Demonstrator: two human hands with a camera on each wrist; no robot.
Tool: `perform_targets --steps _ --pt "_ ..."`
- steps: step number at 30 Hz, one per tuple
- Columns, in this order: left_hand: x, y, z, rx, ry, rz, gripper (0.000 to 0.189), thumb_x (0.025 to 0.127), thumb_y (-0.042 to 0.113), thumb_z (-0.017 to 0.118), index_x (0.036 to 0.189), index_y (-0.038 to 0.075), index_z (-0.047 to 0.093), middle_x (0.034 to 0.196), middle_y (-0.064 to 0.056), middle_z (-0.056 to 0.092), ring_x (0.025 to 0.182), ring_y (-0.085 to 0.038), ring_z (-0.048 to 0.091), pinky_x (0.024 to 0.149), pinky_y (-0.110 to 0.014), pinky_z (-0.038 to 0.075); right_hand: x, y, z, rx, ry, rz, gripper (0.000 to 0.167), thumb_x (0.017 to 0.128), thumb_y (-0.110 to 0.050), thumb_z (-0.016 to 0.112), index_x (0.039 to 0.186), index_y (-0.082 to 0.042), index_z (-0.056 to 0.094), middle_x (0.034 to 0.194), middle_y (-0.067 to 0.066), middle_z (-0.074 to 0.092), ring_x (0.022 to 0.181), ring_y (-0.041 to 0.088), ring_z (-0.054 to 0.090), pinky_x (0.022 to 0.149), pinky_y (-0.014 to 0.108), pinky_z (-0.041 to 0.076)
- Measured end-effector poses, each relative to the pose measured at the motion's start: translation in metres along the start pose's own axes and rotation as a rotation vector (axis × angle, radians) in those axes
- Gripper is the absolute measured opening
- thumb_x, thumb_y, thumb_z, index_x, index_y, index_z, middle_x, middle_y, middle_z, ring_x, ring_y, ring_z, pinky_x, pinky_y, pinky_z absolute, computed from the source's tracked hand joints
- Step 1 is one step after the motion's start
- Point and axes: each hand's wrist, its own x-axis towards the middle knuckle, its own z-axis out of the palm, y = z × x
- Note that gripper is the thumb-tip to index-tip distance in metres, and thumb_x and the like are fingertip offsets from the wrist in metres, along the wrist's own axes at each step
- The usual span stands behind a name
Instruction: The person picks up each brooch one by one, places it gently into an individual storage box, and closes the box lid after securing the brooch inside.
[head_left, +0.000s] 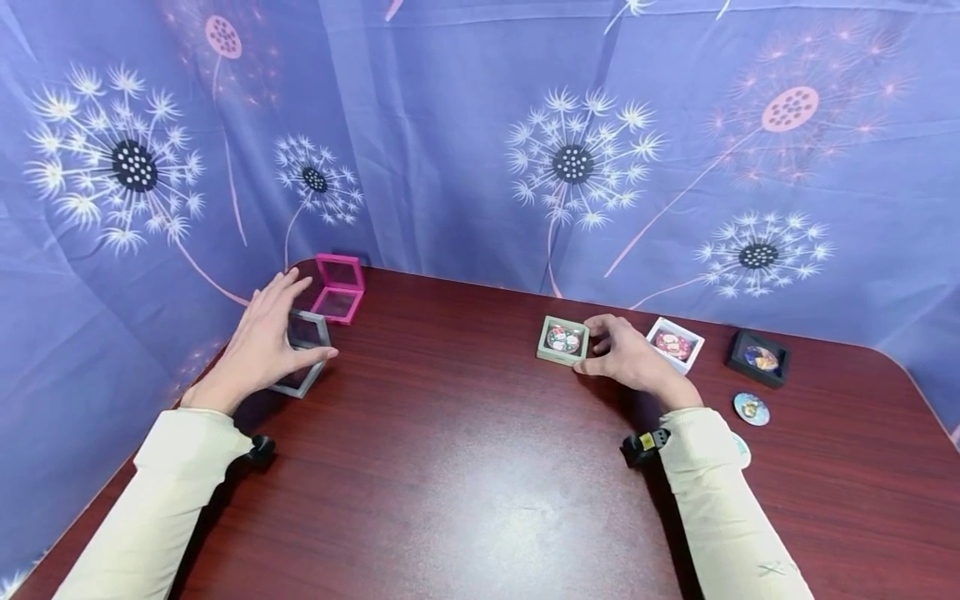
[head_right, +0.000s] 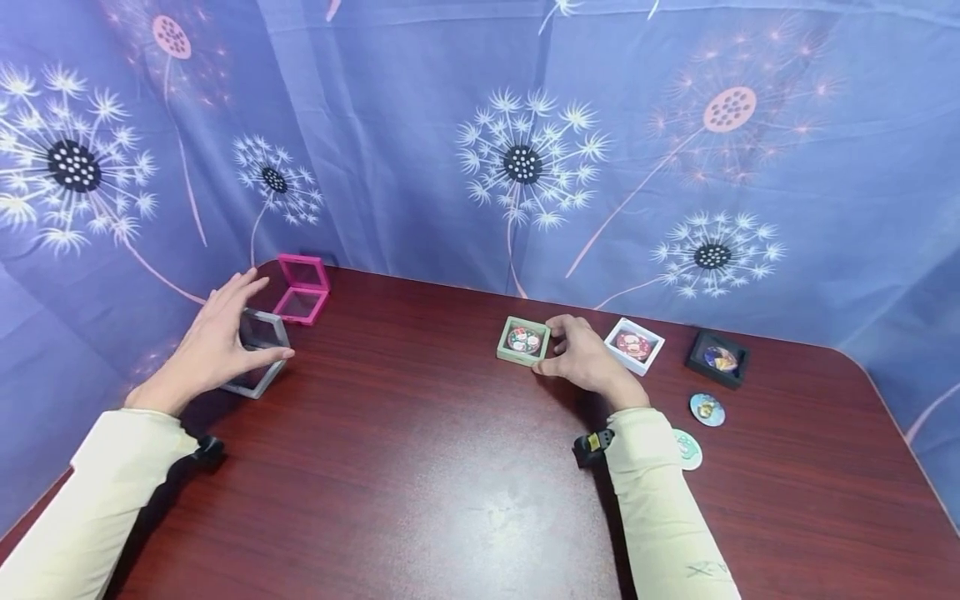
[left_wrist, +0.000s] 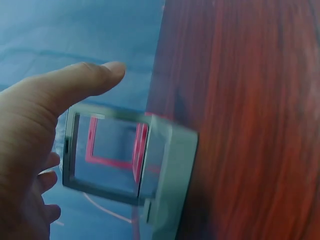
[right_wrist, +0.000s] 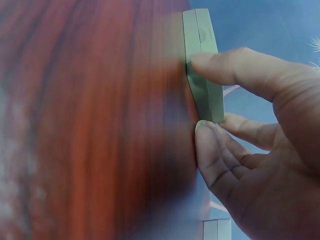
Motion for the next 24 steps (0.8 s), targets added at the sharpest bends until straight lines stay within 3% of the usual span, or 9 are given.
perform_targets --steps 11,24 --pt "-0.009 -0.017 -0.003 -0.113 -0.010 -0.116 0.120 0.072 0.029 0.098 0.165 0.000 0.028 0.168 -0.027 0.029 0.153 -0.050 0.024 0.119 -0.074 0.024 0.000 0.001 -0.001 -0.011 0.003 0.015 0.073 0.084 -0.008 0.087 0.142 0.014 0.047 0.131 0.032 0.049 0.115 0.046 0.061 0.096 0.049 0.051" --pt "-0.013 -0.033 -0.009 -0.112 -0.070 -0.214 0.108 0.078 0.033 0.096 0.161 -0.004 0.036 0.167 -0.030 0.030 0.152 -0.053 0.024 0.117 -0.076 0.025 0.001 0.002 -0.002 -0.014 0.007 0.023 0.074 0.084 -0.009 0.087 0.142 0.014 0.047 0.130 0.032 0.050 0.115 0.047 0.061 0.095 0.049 0.052"
